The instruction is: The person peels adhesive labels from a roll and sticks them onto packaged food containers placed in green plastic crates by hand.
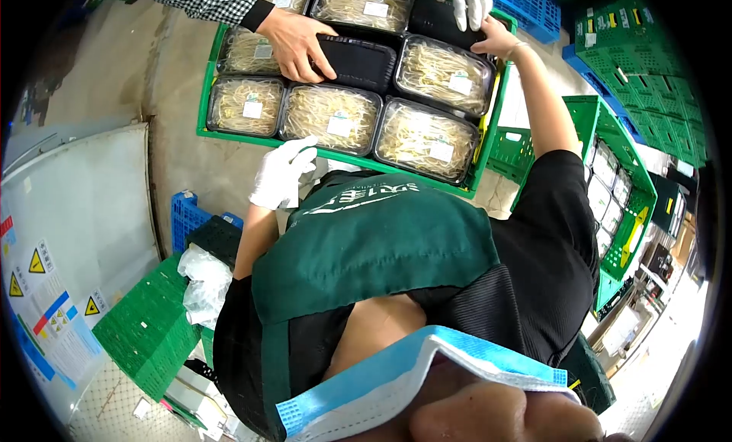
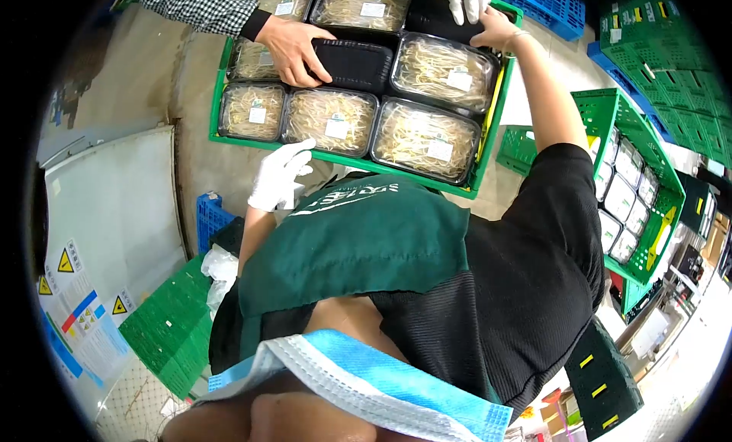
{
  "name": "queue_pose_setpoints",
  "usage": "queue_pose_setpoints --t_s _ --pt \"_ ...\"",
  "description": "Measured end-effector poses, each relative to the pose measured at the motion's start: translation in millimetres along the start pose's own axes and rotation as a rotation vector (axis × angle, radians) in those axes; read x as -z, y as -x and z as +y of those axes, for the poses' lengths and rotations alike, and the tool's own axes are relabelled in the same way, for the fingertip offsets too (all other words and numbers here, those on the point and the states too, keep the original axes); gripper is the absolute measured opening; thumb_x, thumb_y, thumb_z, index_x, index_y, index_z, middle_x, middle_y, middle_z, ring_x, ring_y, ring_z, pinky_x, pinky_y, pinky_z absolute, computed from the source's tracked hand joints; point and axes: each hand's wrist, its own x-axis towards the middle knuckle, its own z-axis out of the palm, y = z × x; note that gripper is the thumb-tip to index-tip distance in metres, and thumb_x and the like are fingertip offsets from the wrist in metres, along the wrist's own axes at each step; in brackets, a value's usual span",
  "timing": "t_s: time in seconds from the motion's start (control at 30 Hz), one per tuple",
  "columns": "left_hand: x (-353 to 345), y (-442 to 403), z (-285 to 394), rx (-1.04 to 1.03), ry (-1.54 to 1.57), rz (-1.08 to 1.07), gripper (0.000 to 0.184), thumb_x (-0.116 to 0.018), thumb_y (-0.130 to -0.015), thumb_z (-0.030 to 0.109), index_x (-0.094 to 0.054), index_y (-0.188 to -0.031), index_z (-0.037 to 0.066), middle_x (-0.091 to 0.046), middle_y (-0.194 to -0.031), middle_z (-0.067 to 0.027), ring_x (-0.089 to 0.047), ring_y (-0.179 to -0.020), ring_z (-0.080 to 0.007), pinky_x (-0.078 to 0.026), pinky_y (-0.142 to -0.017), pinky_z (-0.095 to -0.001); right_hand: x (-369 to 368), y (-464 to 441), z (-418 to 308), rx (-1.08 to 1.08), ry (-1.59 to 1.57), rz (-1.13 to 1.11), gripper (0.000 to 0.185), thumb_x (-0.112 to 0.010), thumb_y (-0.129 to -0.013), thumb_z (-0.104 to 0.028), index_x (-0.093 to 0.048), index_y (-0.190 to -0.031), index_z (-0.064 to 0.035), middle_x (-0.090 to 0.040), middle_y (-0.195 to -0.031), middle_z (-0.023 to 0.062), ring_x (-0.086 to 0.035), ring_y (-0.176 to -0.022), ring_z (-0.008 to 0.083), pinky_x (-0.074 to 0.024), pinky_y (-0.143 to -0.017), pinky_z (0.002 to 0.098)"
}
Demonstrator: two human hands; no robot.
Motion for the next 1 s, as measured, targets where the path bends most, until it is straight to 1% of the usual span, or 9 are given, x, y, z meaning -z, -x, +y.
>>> queue_pose_setpoints --t_s 0.17,0.4,0.47,0.53,0.67,0.77,0.83,0.93,1.0 --pt "1.1 -0.7 -28.5 -0.169 0.200 0.008 0.027 -0.051 -0.081 0.008 -0.054 -0.107 0.003 -0.056 -0.103 -0.0030 -0.053 -0.074 -0.0077 -0.045 -0.064 -0.0197 7.6 12.5 -29.2 -0.062 0.178 0.117 0.101 -0.072 -0.048 -0.021 -0.017 -0.131 -0.0141 -0.034 -0.123 0.0141 -0.034 -0.114 0.0307 -0.0334 -0.093 0.0362" --pt "8.9 10.6 -47.6 -0.107 0.242 0.077 0.031 -0.052 -0.080 0.007 -0.051 -0.110 0.000 -0.056 -0.106 -0.0047 -0.053 -0.081 -0.0072 -0.046 -0.066 -0.0200 80.9 11.9 -40.0 0.092 0.143 0.383 0.076 -0.073 -0.048 -0.037 -0.046 -0.115 -0.0114 -0.047 -0.109 0.0162 -0.044 -0.099 0.0327 -0.0362 -0.089 0.0377" --pt "10.8 16.4 -49.9 -0.123 0.257 0.103 0.030 -0.053 -0.080 0.008 -0.052 -0.109 -0.001 -0.056 -0.105 -0.0051 -0.053 -0.080 -0.0079 -0.046 -0.065 -0.0202 116.8 16.4 -37.1 0.003 -0.108 0.230 0.063 -0.072 -0.056 -0.030 -0.051 -0.109 -0.0051 -0.056 -0.099 0.0136 -0.052 -0.092 0.0260 -0.0380 -0.085 0.0310" --pt "13.1 19.7 -53.7 -0.139 0.273 0.128 0.030 -0.054 -0.080 0.008 -0.052 -0.108 -0.001 -0.056 -0.104 -0.0054 -0.054 -0.079 -0.0087 -0.046 -0.065 -0.0204 117.4 14.5 -15.2 -0.070 -0.538 0.118 0.050 -0.065 -0.063 -0.045 -0.059 -0.094 -0.0061 -0.060 -0.079 0.0105 -0.059 -0.075 0.0209 -0.0461 -0.072 0.0326" --pt "14.2 23.9 -58.1 -0.105 0.290 0.175 0.029 -0.055 -0.079 0.009 -0.053 -0.105 -0.002 -0.057 -0.101 -0.0072 -0.055 -0.076 -0.0108 -0.046 -0.065 -0.0215 87.2 14.0 3.2 -0.841 -0.963 -0.329 0.034 -0.054 -0.075 -0.039 -0.060 -0.077 -0.0060 -0.062 -0.073 0.0090 -0.060 -0.056 0.0192 -0.0469 -0.049 0.0338" --pt "20.9 33.8 -57.0 -0.140 0.290 0.219 0.029 -0.055 -0.079 0.010 -0.054 -0.105 -0.002 -0.058 -0.098 -0.0078 -0.056 -0.074 -0.0117 -0.046 -0.064 -0.0221 50.8 0.0 62.0 -0.509 0.234 0.093 0.032 -0.043 -0.081 -0.034 -0.060 -0.086 -0.0070 -0.061 -0.084 0.0142 -0.060 -0.073 0.0288 -0.0482 -0.063 0.0368" --pt "26.2 41.8 -57.6 -0.147 0.338 0.245 0.029 -0.054 -0.079 0.010 -0.054 -0.105 -0.002 -0.058 -0.097 -0.0075 -0.056 -0.073 -0.0121 -0.046 -0.063 -0.0223 86.9 39.5 -43.0 -0.639 -0.149 0.462 0.029 -0.053 -0.077 -0.031 -0.058 -0.095 -0.0084 -0.059 -0.093 0.0132 -0.057 -0.086 0.0309 -0.0455 -0.072 0.0389" --pt "22.6 38.7 -29.7 -0.112 0.524 0.305 0.026 -0.053 -0.079 0.010 -0.054 -0.103 -0.002 -0.058 -0.096 -0.0072 -0.056 -0.072 -0.0124 -0.046 -0.062 -0.0222 32.2 35.8 -60.6 0.086 0.054 0.581 0.036 -0.061 -0.072 -0.032 -0.056 -0.097 -0.0066 -0.059 -0.090 0.0138 -0.056 -0.082 0.0313 -0.0451 -0.072 0.0367" --pt "35.2 32.9 -33.0 -0.599 0.059 0.507 0.022 -0.051 -0.081 0.011 -0.056 -0.099 -0.001 -0.058 -0.095 -0.0070 -0.056 -0.070 -0.0137 -0.045 -0.061 -0.0225 51.8 75.3 -191.8 0.062 -0.341 0.568 0.027 -0.064 -0.071 -0.023 -0.058 -0.090 -0.0046 -0.060 -0.086 0.0124 -0.058 -0.081 0.0257 -0.0458 -0.070 0.0323"
